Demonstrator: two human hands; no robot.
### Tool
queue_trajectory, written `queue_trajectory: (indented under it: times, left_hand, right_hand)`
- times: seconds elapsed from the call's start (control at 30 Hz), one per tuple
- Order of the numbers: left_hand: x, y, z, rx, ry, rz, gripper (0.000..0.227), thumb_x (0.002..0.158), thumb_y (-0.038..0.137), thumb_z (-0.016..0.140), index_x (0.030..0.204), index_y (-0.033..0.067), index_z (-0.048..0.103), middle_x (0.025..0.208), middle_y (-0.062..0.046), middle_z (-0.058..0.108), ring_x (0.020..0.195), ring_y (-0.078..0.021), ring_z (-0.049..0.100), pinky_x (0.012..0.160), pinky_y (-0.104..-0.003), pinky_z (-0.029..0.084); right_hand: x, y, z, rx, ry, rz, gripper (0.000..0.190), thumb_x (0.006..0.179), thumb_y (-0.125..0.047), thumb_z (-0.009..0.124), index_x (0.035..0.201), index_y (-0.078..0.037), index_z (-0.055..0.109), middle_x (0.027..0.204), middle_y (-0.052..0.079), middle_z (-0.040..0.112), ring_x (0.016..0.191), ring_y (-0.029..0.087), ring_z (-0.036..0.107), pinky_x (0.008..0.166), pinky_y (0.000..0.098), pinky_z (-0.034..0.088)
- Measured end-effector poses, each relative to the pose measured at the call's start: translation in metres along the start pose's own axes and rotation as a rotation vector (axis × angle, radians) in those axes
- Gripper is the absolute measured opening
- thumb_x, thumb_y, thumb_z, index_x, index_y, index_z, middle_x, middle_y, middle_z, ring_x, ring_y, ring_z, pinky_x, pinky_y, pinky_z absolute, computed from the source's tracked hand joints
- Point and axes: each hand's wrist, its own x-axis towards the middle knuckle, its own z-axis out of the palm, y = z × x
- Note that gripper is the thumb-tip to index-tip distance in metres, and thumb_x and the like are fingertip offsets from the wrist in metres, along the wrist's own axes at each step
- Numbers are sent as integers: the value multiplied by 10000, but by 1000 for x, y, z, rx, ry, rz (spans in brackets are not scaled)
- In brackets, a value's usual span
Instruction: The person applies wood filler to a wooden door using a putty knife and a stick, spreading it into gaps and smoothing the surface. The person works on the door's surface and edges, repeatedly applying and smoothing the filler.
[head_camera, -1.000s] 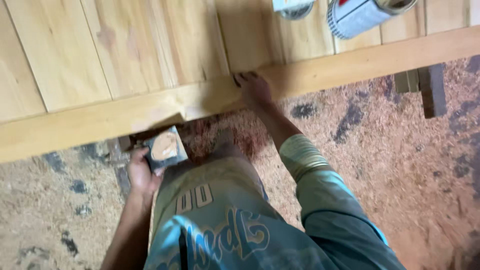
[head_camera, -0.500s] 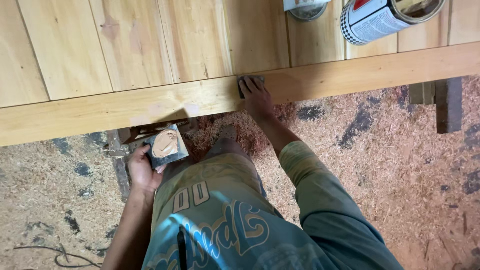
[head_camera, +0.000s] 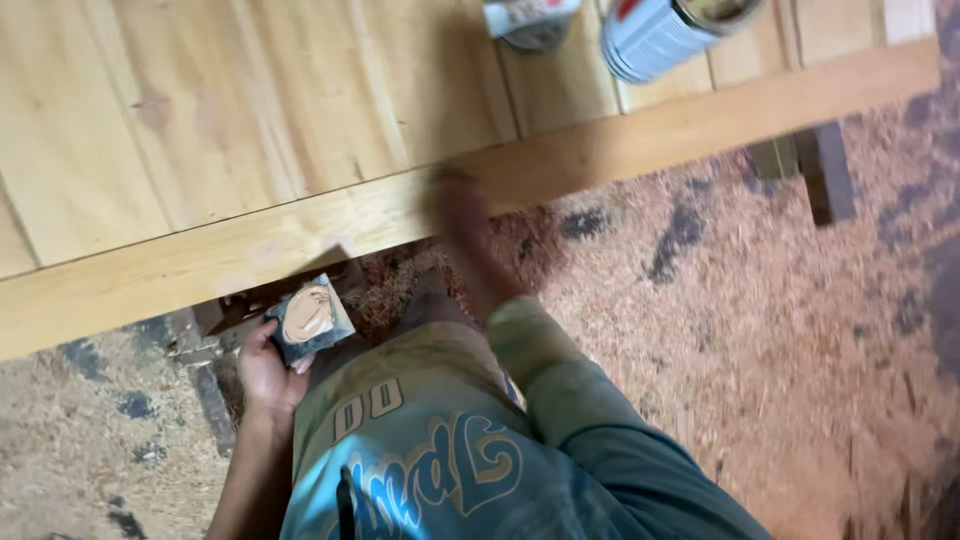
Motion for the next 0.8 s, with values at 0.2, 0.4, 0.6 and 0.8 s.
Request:
queue_trajectory:
  times: [0.2,0.4,0.6,0.8]
  left_hand:
    - [15,-9,20,45,-91,-60,297,1005,288,533,1159,51,624,936,-76,685,544,-187,581,369,-280,382]
    - [24,-7,51,187,-76,-108,349,987,248,496,1220,9,596,977,-114,711,589,-161,603,388,-257,386]
    - [38,-25,81,119,-374,-217,392,1052,251,482,1271,-61,574,960,-154,684,561,-194,588,406,-281,432]
    - [67,-52,133,276,-207,-334,285,1007,171,481,1224,45,614,1070,-79,729,898,-201,743,692,-318,618]
  right_hand:
    - [17,-24,18,178,-29,-10,184,856,-139,590,914,-100,760,988,128,712,913,255,673,755,449,573]
    - [-67,6,5,539,-131,36,239,1082,-192,587,978,-34,733,951,168,749,855,267,711,845,416,584]
    - [-234,30,-12,865,-161,519,333,1074,-314,516,1339,-223,696,1068,89,816,741,188,730,769,358,616]
    - [-294,17,-50,747,-41,706,347,1036,-143,483,1319,-186,679,1292,64,712,682,253,693,653,433,603]
